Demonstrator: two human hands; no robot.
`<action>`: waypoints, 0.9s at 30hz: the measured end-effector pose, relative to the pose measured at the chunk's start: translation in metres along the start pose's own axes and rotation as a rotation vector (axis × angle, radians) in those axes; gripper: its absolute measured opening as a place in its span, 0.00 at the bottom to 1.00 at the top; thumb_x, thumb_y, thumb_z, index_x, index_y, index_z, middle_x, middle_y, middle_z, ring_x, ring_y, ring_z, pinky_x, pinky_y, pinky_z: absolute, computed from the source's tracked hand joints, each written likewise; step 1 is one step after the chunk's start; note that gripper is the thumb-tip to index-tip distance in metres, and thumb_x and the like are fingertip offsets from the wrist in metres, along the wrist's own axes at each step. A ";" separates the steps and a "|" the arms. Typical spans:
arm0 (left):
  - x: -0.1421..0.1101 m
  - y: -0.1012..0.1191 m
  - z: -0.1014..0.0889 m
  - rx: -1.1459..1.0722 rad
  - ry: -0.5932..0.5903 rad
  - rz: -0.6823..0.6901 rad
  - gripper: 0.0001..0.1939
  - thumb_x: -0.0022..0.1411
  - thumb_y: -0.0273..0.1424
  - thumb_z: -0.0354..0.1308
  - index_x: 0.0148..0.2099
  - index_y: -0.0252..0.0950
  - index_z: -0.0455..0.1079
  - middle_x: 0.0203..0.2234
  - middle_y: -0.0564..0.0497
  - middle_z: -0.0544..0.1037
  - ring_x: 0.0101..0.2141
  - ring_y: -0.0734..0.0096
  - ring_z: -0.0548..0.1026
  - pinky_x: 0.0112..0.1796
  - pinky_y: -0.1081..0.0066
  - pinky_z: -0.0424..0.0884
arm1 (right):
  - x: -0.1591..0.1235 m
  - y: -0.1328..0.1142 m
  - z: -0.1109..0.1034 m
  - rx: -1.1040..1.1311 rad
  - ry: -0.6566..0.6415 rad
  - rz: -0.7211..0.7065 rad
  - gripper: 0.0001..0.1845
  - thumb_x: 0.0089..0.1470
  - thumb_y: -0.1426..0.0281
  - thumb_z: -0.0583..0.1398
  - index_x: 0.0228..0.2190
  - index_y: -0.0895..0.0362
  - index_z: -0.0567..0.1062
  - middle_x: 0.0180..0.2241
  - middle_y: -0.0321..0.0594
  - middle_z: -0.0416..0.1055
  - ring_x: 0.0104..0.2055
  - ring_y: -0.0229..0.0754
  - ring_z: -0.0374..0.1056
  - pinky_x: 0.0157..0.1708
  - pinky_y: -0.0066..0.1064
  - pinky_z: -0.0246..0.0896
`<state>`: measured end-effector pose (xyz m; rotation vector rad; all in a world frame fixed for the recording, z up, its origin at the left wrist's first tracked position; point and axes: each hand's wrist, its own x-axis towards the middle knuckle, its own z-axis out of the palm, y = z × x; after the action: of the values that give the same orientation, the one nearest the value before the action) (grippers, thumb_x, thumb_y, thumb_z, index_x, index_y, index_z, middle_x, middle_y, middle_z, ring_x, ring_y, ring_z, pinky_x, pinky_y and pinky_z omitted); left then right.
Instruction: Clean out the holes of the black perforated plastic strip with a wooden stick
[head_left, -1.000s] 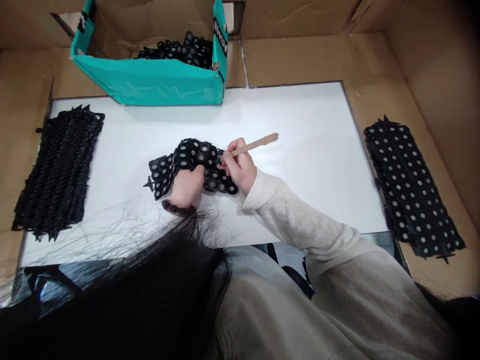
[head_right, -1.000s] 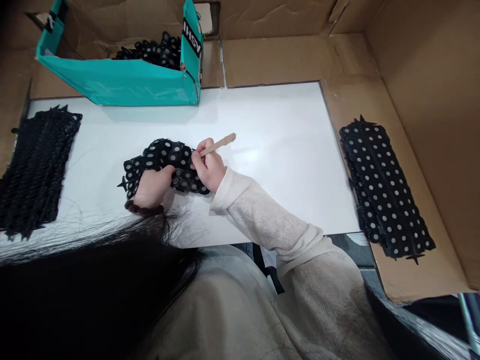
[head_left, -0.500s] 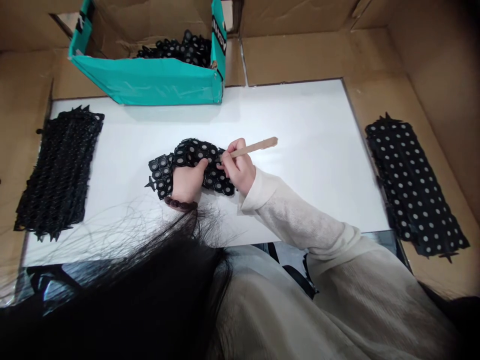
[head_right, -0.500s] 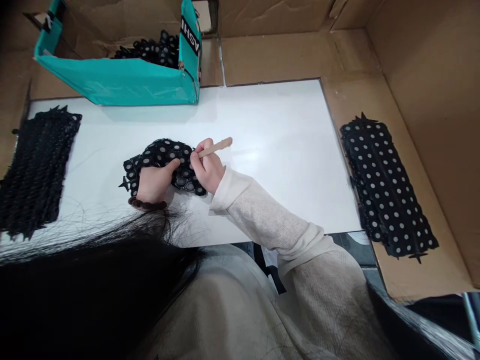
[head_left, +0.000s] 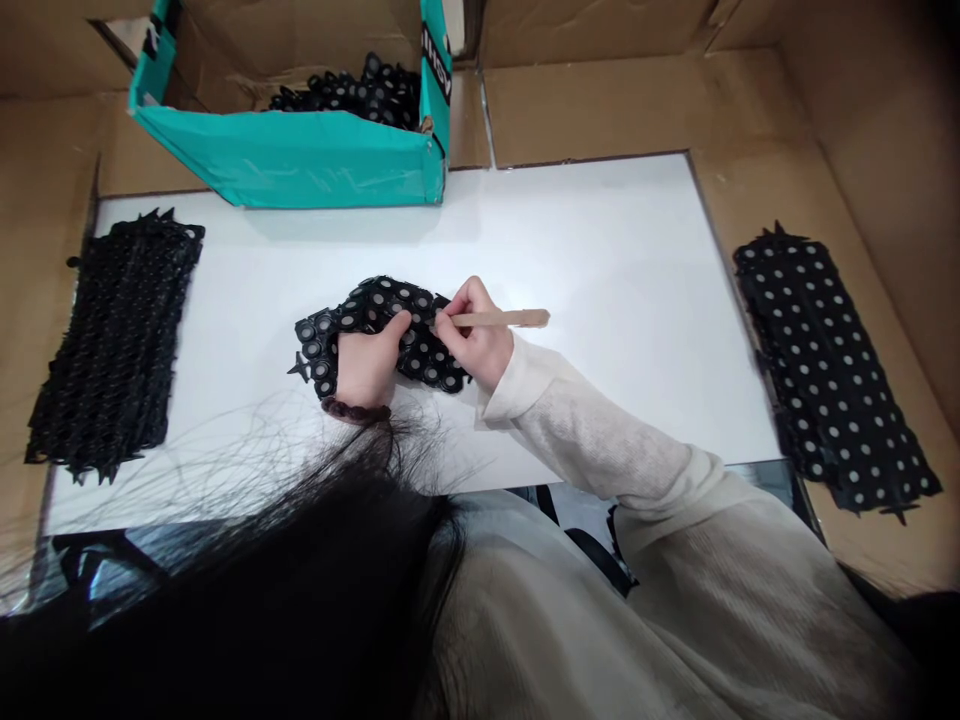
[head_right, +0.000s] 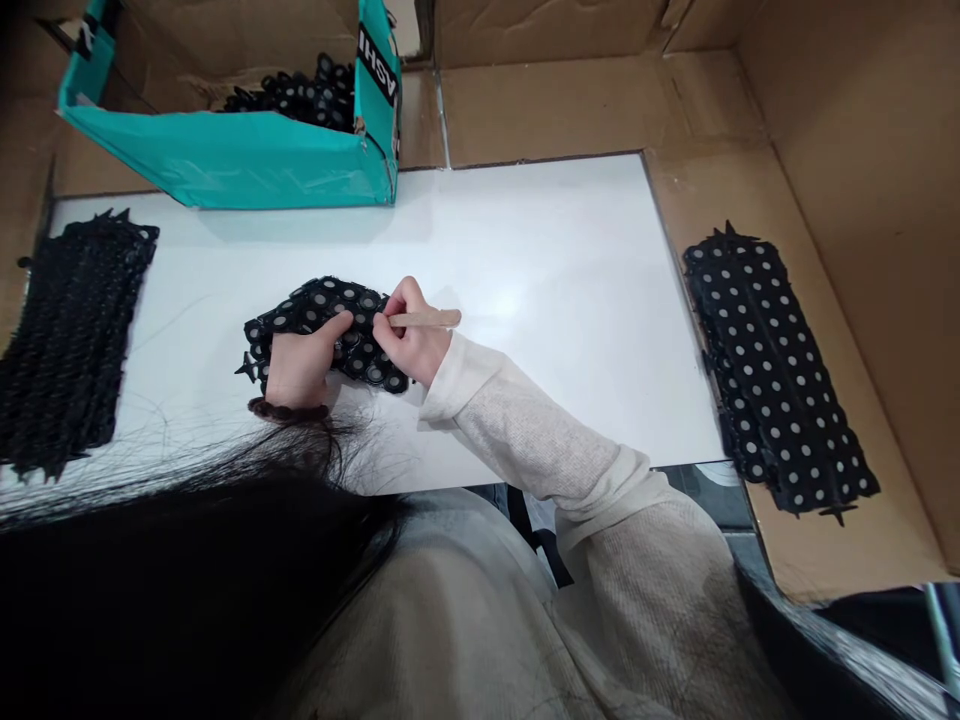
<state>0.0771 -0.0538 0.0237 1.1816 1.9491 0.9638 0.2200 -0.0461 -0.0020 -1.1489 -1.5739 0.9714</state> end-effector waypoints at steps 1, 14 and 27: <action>-0.001 0.001 0.000 -0.051 0.001 0.003 0.22 0.50 0.40 0.61 0.46 0.35 0.70 0.49 0.44 0.74 0.51 0.61 0.71 0.55 0.67 0.65 | 0.000 -0.001 0.000 -0.010 0.001 0.000 0.09 0.57 0.67 0.54 0.30 0.52 0.55 0.24 0.31 0.58 0.24 0.35 0.61 0.24 0.32 0.59; 0.003 0.007 0.001 -0.452 0.052 -0.271 0.16 0.47 0.32 0.63 0.39 0.33 0.68 0.45 0.43 0.76 0.45 0.60 0.75 0.49 0.62 0.71 | -0.001 0.000 0.001 -0.054 0.003 0.018 0.11 0.56 0.63 0.54 0.29 0.53 0.56 0.22 0.29 0.58 0.23 0.33 0.56 0.25 0.30 0.53; 0.003 0.003 -0.016 0.152 -0.096 0.051 0.21 0.47 0.43 0.64 0.39 0.33 0.72 0.43 0.41 0.76 0.47 0.51 0.72 0.53 0.53 0.65 | -0.002 -0.009 -0.001 -0.050 -0.033 0.051 0.09 0.55 0.68 0.55 0.28 0.53 0.56 0.22 0.29 0.60 0.23 0.33 0.56 0.24 0.29 0.52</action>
<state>0.0643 -0.0537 0.0339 1.3437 1.9514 0.7806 0.2194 -0.0504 0.0060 -1.2183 -1.6098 0.9932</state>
